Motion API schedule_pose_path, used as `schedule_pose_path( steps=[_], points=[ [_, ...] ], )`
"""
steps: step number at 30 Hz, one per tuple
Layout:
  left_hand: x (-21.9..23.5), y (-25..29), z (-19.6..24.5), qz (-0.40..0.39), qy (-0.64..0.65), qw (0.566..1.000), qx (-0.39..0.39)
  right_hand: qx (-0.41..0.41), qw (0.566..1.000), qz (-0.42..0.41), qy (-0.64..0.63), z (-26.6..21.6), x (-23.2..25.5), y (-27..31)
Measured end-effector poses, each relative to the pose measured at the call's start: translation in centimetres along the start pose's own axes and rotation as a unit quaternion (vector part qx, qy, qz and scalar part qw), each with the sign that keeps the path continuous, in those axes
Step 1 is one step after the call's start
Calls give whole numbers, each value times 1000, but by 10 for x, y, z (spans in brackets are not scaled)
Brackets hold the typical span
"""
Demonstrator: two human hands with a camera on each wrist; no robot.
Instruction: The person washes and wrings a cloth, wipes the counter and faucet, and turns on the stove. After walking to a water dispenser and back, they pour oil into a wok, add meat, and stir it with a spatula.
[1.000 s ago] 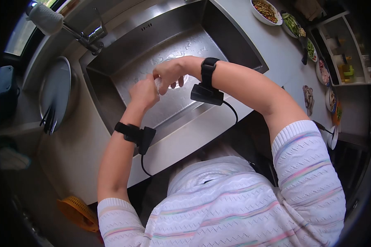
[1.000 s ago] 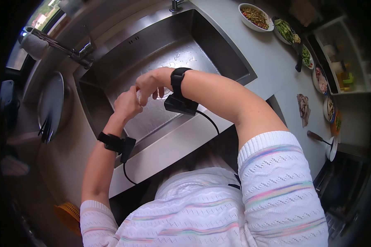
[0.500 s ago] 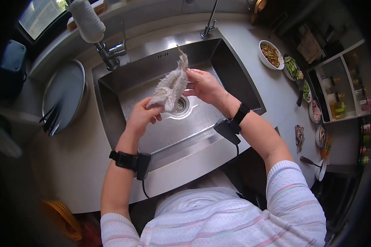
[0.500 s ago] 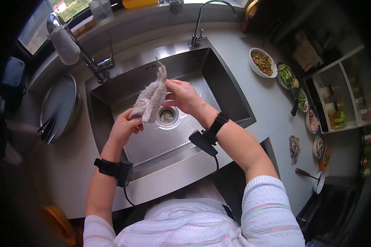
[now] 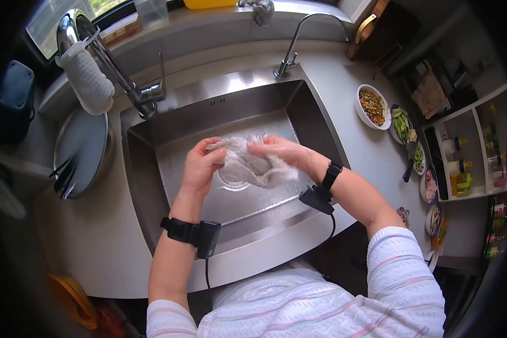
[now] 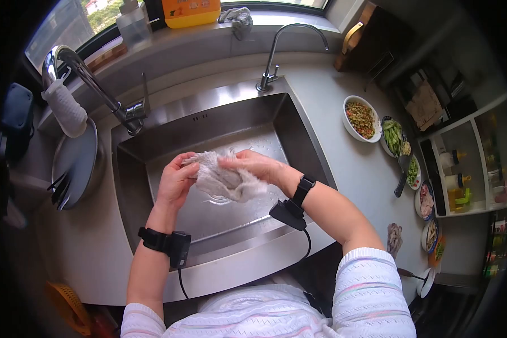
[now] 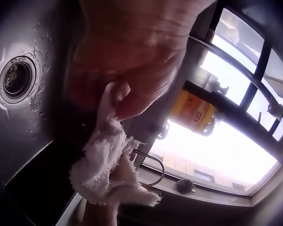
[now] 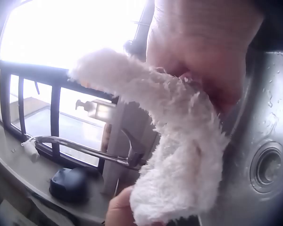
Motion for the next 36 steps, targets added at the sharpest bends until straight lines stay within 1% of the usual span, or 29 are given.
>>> schedule_pose_path(
  steps=[1,3,4,5,6,7,8,9,10,11,12,13,15,16,18,20,21,22,23,25,26,28,30,31,32,33,34,35,36],
  points=[
    [-1,-3,1,2,1,1000,-1,-1,1000,-1,1,-4,7,-1],
    [6,-7,4,74,-82,994,6,90,978,113,-149,-33,40,-1],
    [8,-6,6,77,-80,994,4,149,966,114,-177,-56,57,-1],
    [10,-3,5,58,-91,994,19,208,950,113,-204,-79,74,-2],
    [12,1,4,39,-102,993,34,244,947,133,-161,-100,79,-3],
    [14,6,4,44,-101,993,33,280,940,152,-119,-119,82,-6],
    [9,11,1,5,-124,991,39,279,941,148,-118,-123,96,-33],
    [4,18,-2,-35,-147,987,46,306,930,185,81,-126,115,-65],
    [5,24,-4,-31,-146,988,45,322,880,214,278,-127,119,-87],
    [3,31,-6,-48,-148,987,40,248,789,269,494,-126,103,-98],
    [5,37,-7,-65,-150,986,33,321,692,335,553,-113,96,-114],
    [11,43,-6,-62,-149,986,31,387,580,394,598,-97,86,-131],
    [22,57,-4,-70,-165,984,19,399,588,380,592,-87,54,-153],
    [28,64,-4,-67,-133,988,31,409,595,370,585,-81,37,-161],
    [40,74,-1,-63,-122,990,46,448,600,305,589,-68,-28,-180],
    [54,84,-1,-57,-120,989,62,477,621,261,565,-52,-90,-203],
    [61,89,-1,-37,-109,991,61,450,619,240,597,-46,-115,-219],
    [67,91,-1,-18,-99,993,61,453,625,216,598,-39,-139,-223],
    [69,92,1,-19,-102,993,62,453,626,219,596,-42,-141,-219],
    [69,93,1,-21,-112,990,79,448,660,169,578,-46,-136,-207],
    [65,90,2,-27,-115,990,81,429,645,151,614,-49,-127,-194],
    [54,83,7,-55,-114,989,75,417,586,194,667,-50,-82,-177],
    [51,80,11,-64,-117,989,58,345,587,239,693,-62,-13,-146],
    [51,82,12,-70,-120,989,42,302,574,287,705,-69,23,-132],
    [54,84,14,-71,-116,990,39,257,585,314,702,-77,60,-118],
    [58,87,18,-59,-116,991,28,279,571,345,690,-82,86,-106],
    [63,92,21,-47,-115,992,19,257,570,366,689,-87,95,-97],
    [67,97,21,-46,-108,993,16,257,566,363,695,-85,91,-107],
    [73,102,19,-34,-95,995,26,274,560,389,678,-81,84,-120]
  ],
)
Point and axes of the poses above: each hand's wrist, its own y-axis away from the middle knuckle, its own x-axis out of the back of the hand, z = x × y, the point moved 6 cm from there along -y, towards the middle knuckle, and after that the axes turned 13 degrees about -y, right-handed, at the moved point
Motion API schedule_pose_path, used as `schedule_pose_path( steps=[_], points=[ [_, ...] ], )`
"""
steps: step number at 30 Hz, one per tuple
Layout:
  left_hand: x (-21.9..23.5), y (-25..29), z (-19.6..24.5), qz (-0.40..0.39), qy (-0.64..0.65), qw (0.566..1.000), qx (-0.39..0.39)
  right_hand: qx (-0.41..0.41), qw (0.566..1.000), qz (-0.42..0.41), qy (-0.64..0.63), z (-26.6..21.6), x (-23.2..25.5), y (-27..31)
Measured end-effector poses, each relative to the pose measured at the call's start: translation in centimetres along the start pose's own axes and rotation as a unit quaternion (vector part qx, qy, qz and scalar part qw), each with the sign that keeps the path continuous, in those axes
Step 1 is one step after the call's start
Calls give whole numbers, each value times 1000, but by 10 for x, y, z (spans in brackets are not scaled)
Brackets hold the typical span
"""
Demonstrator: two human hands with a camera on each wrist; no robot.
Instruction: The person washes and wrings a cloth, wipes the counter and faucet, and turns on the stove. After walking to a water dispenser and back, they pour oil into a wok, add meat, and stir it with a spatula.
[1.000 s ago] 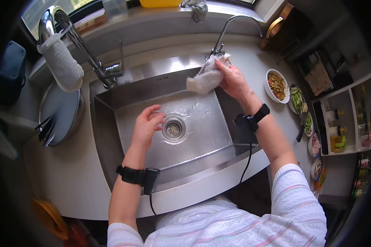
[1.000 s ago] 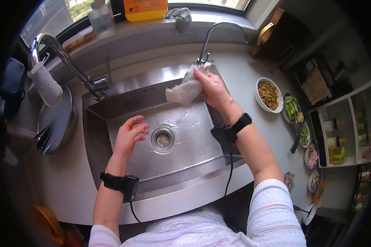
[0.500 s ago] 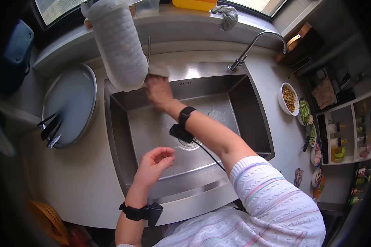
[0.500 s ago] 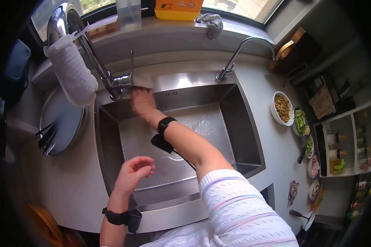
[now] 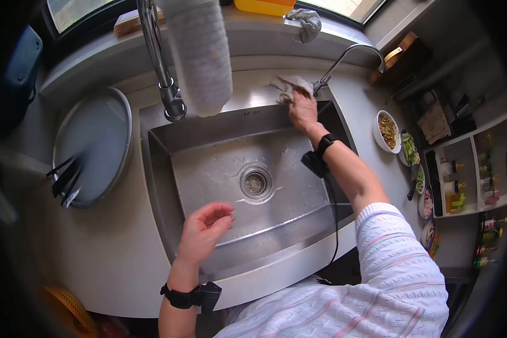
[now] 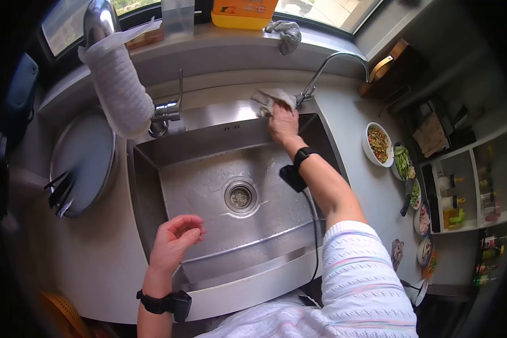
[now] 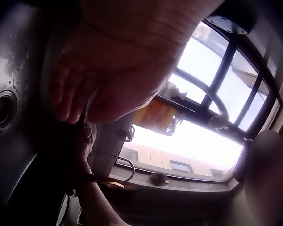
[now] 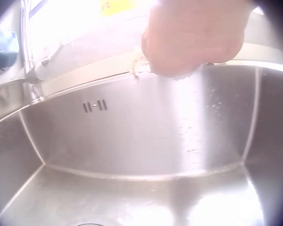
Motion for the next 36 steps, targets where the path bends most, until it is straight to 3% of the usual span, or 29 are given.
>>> schedule_pose_path(
  steps=[1,2,4,5,7,8,10,11,12,13,14,15,17,18,20,21,24,26,27,29,30,31,32,33,36],
  points=[
    [5,3,-3,9,10,1000,10,-15,999,35,-6,-15,-9,-5],
    [7,4,-5,9,13,1000,7,-1,997,-19,-70,-48,-19,-9],
    [4,5,-9,1,20,999,27,166,973,104,-123,-138,-38,-8],
    [0,3,-8,-4,14,999,30,181,973,80,-118,-183,-36,-1],
    [-11,-4,-6,-13,-1,999,38,150,970,-89,-171,-222,-44,-3],
    [-16,-7,-3,-18,-8,999,42,142,971,-85,-174,-209,-43,-3],
    [-29,-15,3,-38,-22,998,40,207,970,-24,-122,-172,-29,3],
    [-35,-19,4,-45,-24,998,42,168,978,-32,-118,-138,-19,4],
    [-40,-22,7,-51,-21,998,35,100,986,-100,-91,-103,-8,3],
    [-44,-23,9,-54,-16,998,30,85,993,-37,-72,-69,-1,6],
    [-46,-24,9,-57,-16,998,30,38,995,-77,-44,-37,5,9],
    [-48,-24,9,-62,-18,997,30,47,998,-38,-21,-10,13,14],
    [-51,-22,11,-67,-16,997,23,11,998,-55,9,28,34,22],
    [-50,-21,11,-57,-15,998,26,-19,993,-114,32,46,41,23],
    [-48,-19,9,-46,-14,998,33,-62,997,-34,22,84,66,26],
    [-47,-18,9,-31,-19,999,31,-174,985,-14,-13,99,92,27],
    [-47,-19,7,-9,-30,999,33,-284,929,148,-183,179,114,12],
    [-53,-20,4,-10,-37,998,39,-275,914,230,-193,182,142,0],
    [-57,-21,3,-5,-38,999,38,-240,926,249,-149,187,144,-10],
    [-68,-26,2,-3,-41,998,38,-191,947,202,-163,176,131,-21],
    [-75,-28,2,-10,-42,998,35,-204,955,114,-181,172,110,-22],
    [-82,-30,3,-18,-44,998,33,-136,981,56,-126,163,89,-18],
    [-89,-33,2,-21,-47,998,36,-164,976,-141,-35,160,60,-15],
    [-95,-35,3,-26,-49,998,32,-97,986,-133,13,158,46,-5],
    [-116,-37,5,-47,-55,996,45,-101,983,-154,7,164,51,27]
  ],
)
Point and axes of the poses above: each hand's wrist, its own y-axis away from the middle knuckle, its own x-axis out of the back of the hand, z = x × y, the point moved 6 cm from there along -y, towards the middle knuckle, and after that the axes turned 13 degrees about -y, right-handed, at the moved point
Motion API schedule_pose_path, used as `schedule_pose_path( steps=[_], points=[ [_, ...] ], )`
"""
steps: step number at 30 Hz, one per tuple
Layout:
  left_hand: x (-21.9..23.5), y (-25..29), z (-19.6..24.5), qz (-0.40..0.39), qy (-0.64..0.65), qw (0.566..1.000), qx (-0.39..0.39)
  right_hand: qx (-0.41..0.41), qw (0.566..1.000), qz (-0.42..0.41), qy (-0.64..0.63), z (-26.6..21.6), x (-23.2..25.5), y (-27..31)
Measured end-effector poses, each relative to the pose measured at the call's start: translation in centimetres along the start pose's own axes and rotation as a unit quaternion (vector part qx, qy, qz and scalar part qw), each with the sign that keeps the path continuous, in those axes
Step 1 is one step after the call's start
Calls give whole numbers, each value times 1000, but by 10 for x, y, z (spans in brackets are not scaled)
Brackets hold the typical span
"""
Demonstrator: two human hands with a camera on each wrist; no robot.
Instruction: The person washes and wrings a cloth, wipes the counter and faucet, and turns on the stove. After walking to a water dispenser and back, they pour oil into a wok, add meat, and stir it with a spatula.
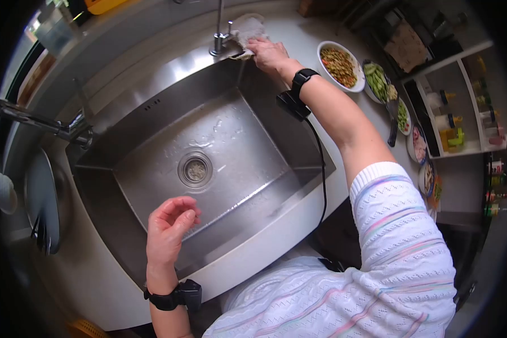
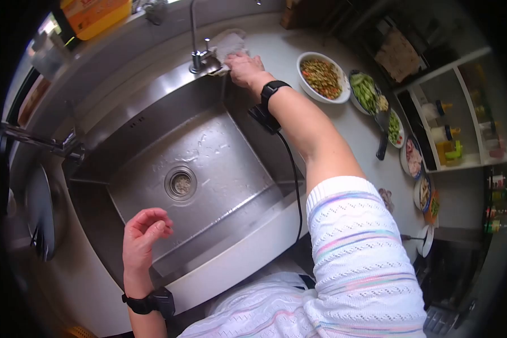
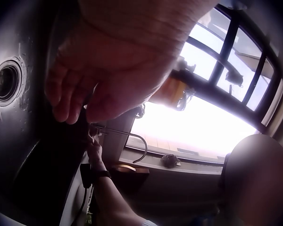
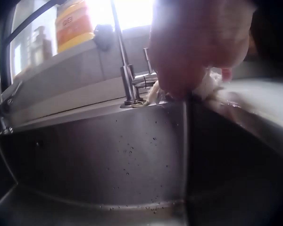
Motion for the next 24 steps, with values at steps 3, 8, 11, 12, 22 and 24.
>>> schedule_pose_path(
  steps=[3,8,11,12,22,24],
  points=[
    [-18,-4,8,-21,-10,1000,-7,12,998,-60,-3,10,16,59],
    [-39,5,27,-74,-44,995,-60,-27,995,-83,-47,18,32,209],
    [-46,17,26,-116,-63,988,-80,-114,989,-55,-72,18,33,307],
    [-44,24,24,-118,-69,987,-87,-153,984,-47,-73,9,37,336],
    [-53,72,-15,-185,-153,968,-72,-54,927,67,-365,-206,-5,436],
    [-51,71,-19,-167,-197,958,-129,-125,829,18,-544,-198,-8,430]
  ],
)
Point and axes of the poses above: each hand's wrist, its own y-axis away from the middle knuckle, its own x-axis out of the back of the hand, z = x × y, the point moved 6 cm from there along -y, towards the middle knuckle, and after that the axes turned 13 degrees about -y, right-handed, at the moved point
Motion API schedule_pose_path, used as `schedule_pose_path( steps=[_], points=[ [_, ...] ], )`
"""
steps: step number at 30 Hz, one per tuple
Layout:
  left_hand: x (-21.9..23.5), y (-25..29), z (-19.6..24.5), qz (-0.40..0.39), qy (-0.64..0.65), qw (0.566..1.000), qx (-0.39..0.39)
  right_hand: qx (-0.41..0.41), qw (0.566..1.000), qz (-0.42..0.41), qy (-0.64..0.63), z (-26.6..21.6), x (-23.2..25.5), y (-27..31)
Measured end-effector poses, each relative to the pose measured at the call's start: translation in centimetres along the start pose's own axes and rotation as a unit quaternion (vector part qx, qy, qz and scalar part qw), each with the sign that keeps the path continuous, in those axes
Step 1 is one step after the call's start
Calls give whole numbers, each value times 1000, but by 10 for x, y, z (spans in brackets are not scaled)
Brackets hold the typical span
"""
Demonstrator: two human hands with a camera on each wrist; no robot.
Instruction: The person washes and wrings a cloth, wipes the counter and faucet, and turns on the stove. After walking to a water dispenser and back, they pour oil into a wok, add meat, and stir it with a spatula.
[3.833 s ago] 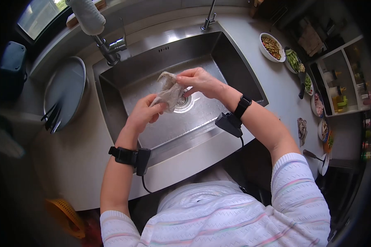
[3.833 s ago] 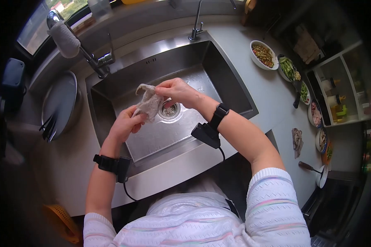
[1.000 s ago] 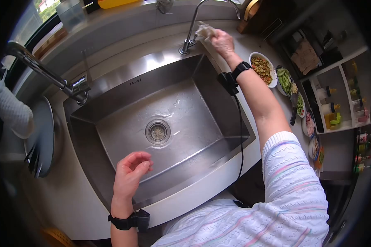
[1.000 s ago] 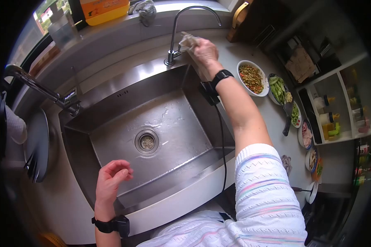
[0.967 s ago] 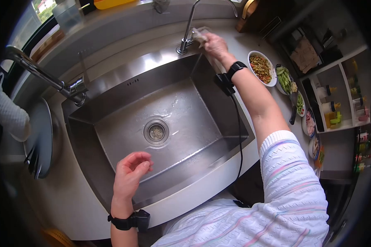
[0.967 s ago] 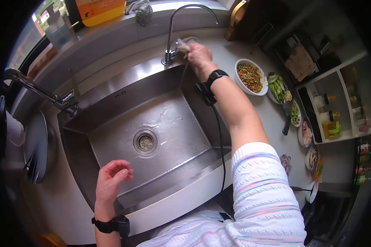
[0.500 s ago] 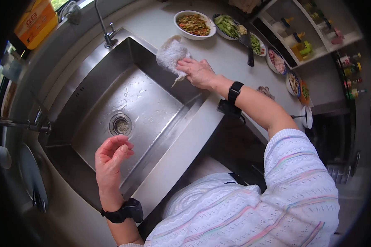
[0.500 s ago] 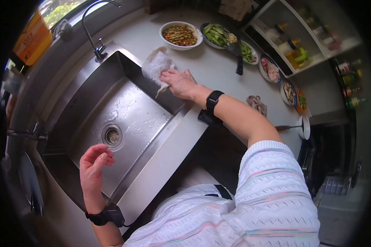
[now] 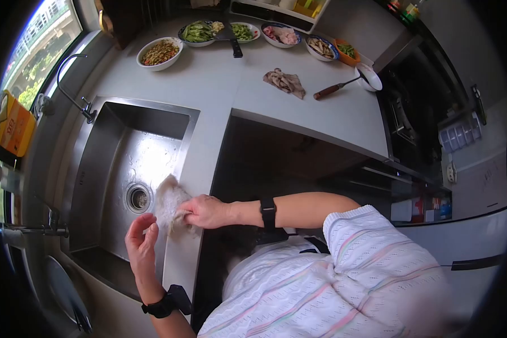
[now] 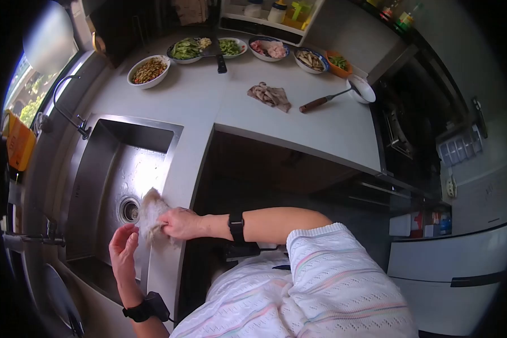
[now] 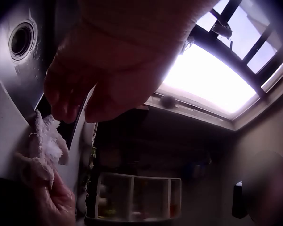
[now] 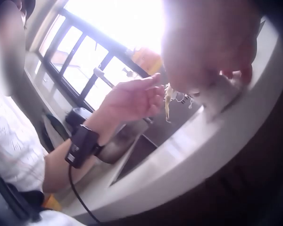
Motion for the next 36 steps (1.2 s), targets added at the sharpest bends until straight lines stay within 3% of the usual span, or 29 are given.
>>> schedule_pose_path(
  steps=[1,2,3,5,7,9,13,15,20,23,27,30,31,34,36],
  points=[
    [-8,1,6,-10,-7,1000,-4,-37,985,-28,-168,1,11,-3],
    [-18,4,19,2,-65,997,-45,-30,941,-26,-335,6,17,-3],
    [-30,7,31,14,-120,989,-88,-37,921,-32,-386,-4,30,5],
    [-58,-1,41,1,-132,985,-107,-36,910,-50,-410,-15,53,22],
    [-96,-16,26,-164,-13,986,23,-32,908,-53,-415,-11,80,39],
    [-127,-27,40,-168,-18,986,1,-30,904,-51,-423,-4,114,64],
    [-193,-49,64,-200,-18,979,38,-56,911,44,-407,32,196,129],
    [-243,-57,81,-257,40,965,33,-115,899,138,-399,57,235,170],
    [-355,-77,130,-311,36,949,-24,-62,855,254,-448,72,314,252],
    [-404,-89,159,-349,35,936,-44,-26,850,304,-429,75,351,292],
    [-435,-104,185,-374,21,925,-57,-68,838,356,-408,92,369,348],
    [-427,-127,202,-307,-49,938,-152,-87,814,374,-436,115,361,388],
    [-421,-136,207,-265,-65,950,-150,-108,802,388,-441,128,356,401],
    [-409,-185,202,-242,-62,951,-184,-153,768,426,-453,148,341,433],
    [-406,-214,200,-173,-240,930,-218,-185,731,459,-469,153,329,450]
  ],
)
Point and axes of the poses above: each hand's wrist, its own y-axis away from the middle knuckle, its own x-axis out of the back of the hand, z = x × y, the point moved 6 cm from there along -y, towards the middle knuckle, and after that the axes turned 13 degrees about -y, right-handed, at the moved point
